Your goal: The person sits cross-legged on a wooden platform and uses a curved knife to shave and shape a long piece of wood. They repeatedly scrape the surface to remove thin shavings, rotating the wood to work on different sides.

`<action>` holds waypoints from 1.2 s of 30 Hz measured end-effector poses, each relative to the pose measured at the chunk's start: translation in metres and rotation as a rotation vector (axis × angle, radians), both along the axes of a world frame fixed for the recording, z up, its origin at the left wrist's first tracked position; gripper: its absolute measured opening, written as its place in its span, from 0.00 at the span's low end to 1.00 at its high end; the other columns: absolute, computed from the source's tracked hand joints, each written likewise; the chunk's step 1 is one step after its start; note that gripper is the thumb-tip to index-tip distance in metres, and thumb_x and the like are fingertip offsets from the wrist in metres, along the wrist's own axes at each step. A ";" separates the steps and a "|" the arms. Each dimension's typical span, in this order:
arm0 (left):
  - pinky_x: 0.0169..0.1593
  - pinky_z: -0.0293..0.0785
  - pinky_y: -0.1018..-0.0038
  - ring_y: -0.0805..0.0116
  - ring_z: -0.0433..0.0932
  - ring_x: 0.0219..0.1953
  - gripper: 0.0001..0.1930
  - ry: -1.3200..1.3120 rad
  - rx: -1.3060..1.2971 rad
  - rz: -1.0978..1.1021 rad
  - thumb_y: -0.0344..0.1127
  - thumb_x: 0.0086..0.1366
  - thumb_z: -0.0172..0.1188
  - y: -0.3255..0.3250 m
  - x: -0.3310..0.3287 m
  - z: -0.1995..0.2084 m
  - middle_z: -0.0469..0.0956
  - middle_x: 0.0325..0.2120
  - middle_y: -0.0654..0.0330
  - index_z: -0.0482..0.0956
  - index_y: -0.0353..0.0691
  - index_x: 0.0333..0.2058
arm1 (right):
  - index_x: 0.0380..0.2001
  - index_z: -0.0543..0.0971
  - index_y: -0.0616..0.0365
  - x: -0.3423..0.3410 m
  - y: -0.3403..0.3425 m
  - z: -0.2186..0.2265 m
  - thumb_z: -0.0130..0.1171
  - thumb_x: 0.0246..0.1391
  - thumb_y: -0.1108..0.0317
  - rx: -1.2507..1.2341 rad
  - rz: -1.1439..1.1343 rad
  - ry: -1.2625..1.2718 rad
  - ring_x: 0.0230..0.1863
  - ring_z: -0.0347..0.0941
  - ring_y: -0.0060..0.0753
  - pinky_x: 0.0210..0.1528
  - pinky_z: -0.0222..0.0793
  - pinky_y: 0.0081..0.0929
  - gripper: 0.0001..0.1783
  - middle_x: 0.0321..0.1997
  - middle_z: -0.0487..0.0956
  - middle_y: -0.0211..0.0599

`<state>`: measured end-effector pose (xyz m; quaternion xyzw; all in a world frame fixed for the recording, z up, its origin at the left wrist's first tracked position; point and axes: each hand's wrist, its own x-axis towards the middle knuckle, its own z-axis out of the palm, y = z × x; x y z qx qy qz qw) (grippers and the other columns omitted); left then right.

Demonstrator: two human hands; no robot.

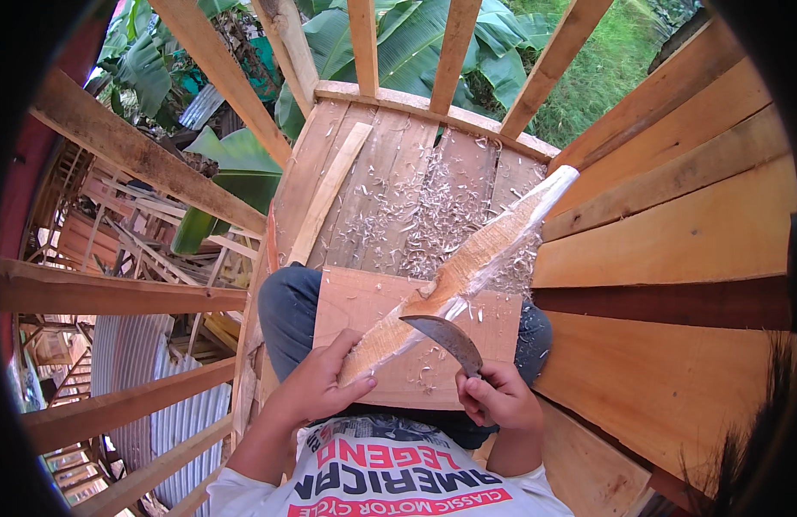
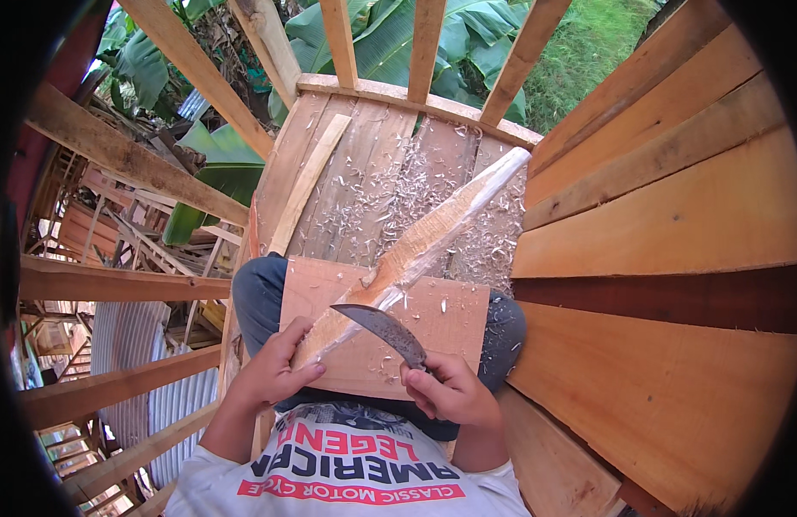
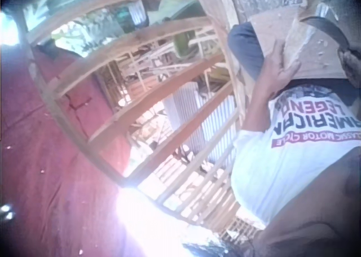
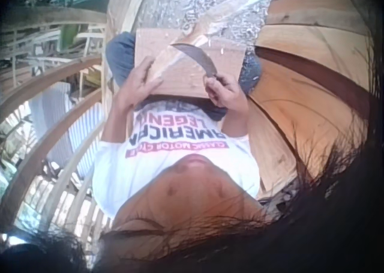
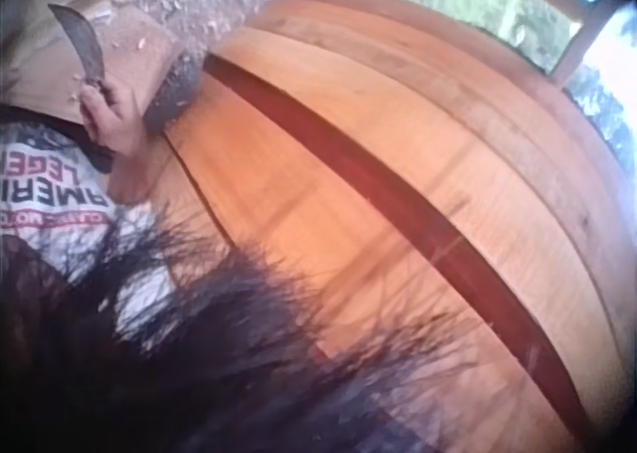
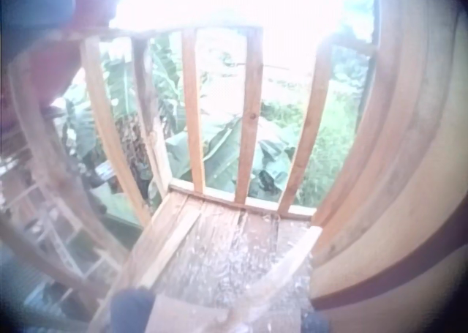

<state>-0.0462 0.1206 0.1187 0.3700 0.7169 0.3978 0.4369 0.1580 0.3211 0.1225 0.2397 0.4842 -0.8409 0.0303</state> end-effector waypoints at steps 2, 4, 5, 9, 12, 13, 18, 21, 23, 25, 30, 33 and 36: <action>0.43 0.70 0.65 0.47 0.77 0.39 0.27 0.027 0.008 -0.007 0.41 0.55 0.61 0.001 0.001 0.002 0.75 0.36 0.43 0.64 0.34 0.50 | 0.30 0.71 0.61 0.001 0.003 -0.007 0.48 0.62 0.64 -0.088 0.016 0.011 0.13 0.60 0.12 0.14 0.53 0.13 0.11 0.16 0.66 0.24; 0.43 0.70 0.65 0.46 0.77 0.39 0.27 0.042 -0.016 -0.011 0.41 0.55 0.60 0.000 0.001 0.005 0.75 0.35 0.43 0.64 0.34 0.50 | 0.29 0.71 0.61 0.000 0.007 -0.011 0.48 0.62 0.64 -0.048 -0.060 0.012 0.13 0.60 0.12 0.14 0.53 0.13 0.12 0.16 0.66 0.24; 0.43 0.70 0.65 0.46 0.77 0.39 0.27 0.045 0.002 -0.006 0.42 0.55 0.60 0.000 0.001 0.005 0.75 0.35 0.43 0.64 0.33 0.50 | 0.29 0.71 0.61 -0.001 0.008 -0.012 0.48 0.62 0.65 -0.027 -0.095 0.011 0.13 0.60 0.12 0.14 0.53 0.13 0.12 0.16 0.66 0.24; 0.43 0.70 0.65 0.46 0.77 0.39 0.28 0.036 0.043 -0.023 0.43 0.56 0.60 0.011 0.002 0.007 0.75 0.35 0.42 0.63 0.33 0.50 | 0.28 0.70 0.60 -0.011 -0.020 -0.013 0.47 0.63 0.63 0.435 -0.327 0.064 0.12 0.58 0.12 0.13 0.52 0.12 0.13 0.15 0.64 0.24; 0.43 0.70 0.65 0.46 0.77 0.38 0.28 -0.016 -0.020 -0.041 0.42 0.56 0.60 0.011 0.003 0.007 0.75 0.34 0.42 0.63 0.33 0.50 | 0.28 0.69 0.59 -0.017 0.001 -0.033 0.47 0.63 0.62 0.731 -1.026 0.020 0.12 0.59 0.13 0.13 0.53 0.13 0.13 0.15 0.64 0.24; 0.43 0.70 0.65 0.46 0.77 0.38 0.28 -0.036 -0.052 -0.042 0.42 0.56 0.60 0.009 0.004 0.005 0.75 0.34 0.41 0.63 0.33 0.50 | 0.29 0.68 0.59 -0.011 0.012 -0.031 0.47 0.63 0.62 0.668 -1.022 0.060 0.12 0.60 0.13 0.14 0.53 0.13 0.13 0.15 0.64 0.24; 0.43 0.70 0.64 0.46 0.77 0.39 0.28 -0.011 -0.037 0.008 0.42 0.56 0.60 0.006 0.006 0.002 0.76 0.34 0.40 0.63 0.33 0.50 | 0.28 0.69 0.60 0.011 0.018 -0.010 0.47 0.63 0.64 0.281 -0.611 0.130 0.13 0.61 0.14 0.15 0.55 0.14 0.12 0.15 0.65 0.25; 0.43 0.70 0.63 0.45 0.78 0.39 0.28 -0.002 -0.005 0.020 0.42 0.56 0.60 0.014 0.007 0.006 0.76 0.33 0.39 0.63 0.33 0.50 | 0.26 0.68 0.62 0.005 0.003 -0.010 0.48 0.62 0.62 0.136 -0.070 0.078 0.10 0.59 0.16 0.10 0.55 0.15 0.15 0.13 0.65 0.29; 0.43 0.71 0.63 0.45 0.78 0.39 0.28 0.023 -0.019 0.000 0.42 0.55 0.60 0.015 0.007 0.007 0.76 0.33 0.39 0.63 0.33 0.50 | 0.26 0.69 0.63 -0.002 -0.006 -0.012 0.48 0.62 0.62 0.069 0.117 0.100 0.10 0.59 0.16 0.10 0.54 0.15 0.15 0.14 0.66 0.30; 0.43 0.70 0.63 0.45 0.77 0.39 0.28 0.066 -0.074 -0.041 0.42 0.55 0.60 0.013 0.006 0.007 0.76 0.33 0.40 0.63 0.33 0.50 | 0.26 0.69 0.63 -0.005 -0.005 -0.021 0.48 0.62 0.62 0.096 -0.140 0.059 0.10 0.60 0.16 0.10 0.53 0.15 0.15 0.14 0.66 0.30; 0.41 0.71 0.65 0.47 0.78 0.38 0.28 0.049 -0.028 -0.038 0.41 0.54 0.61 0.014 0.005 0.006 0.76 0.33 0.40 0.64 0.34 0.50 | 0.30 0.67 0.58 -0.015 -0.021 -0.035 0.47 0.64 0.59 0.513 -0.747 0.122 0.09 0.58 0.16 0.09 0.53 0.15 0.14 0.14 0.62 0.26; 0.41 0.71 0.66 0.47 0.78 0.37 0.27 -0.044 -0.044 0.040 0.41 0.54 0.62 0.003 0.010 0.005 0.76 0.33 0.41 0.65 0.35 0.49 | 0.29 0.64 0.56 -0.007 0.027 -0.034 0.43 0.65 0.60 0.518 -1.202 0.147 0.07 0.56 0.19 0.08 0.54 0.17 0.13 0.14 0.60 0.27; 0.41 0.71 0.65 0.47 0.78 0.37 0.26 -0.022 -0.032 0.077 0.41 0.54 0.62 0.001 0.011 0.003 0.76 0.33 0.42 0.65 0.35 0.49 | 0.27 0.64 0.56 0.014 0.044 -0.031 0.44 0.65 0.61 0.444 -1.116 0.243 0.08 0.57 0.19 0.09 0.57 0.18 0.14 0.14 0.60 0.27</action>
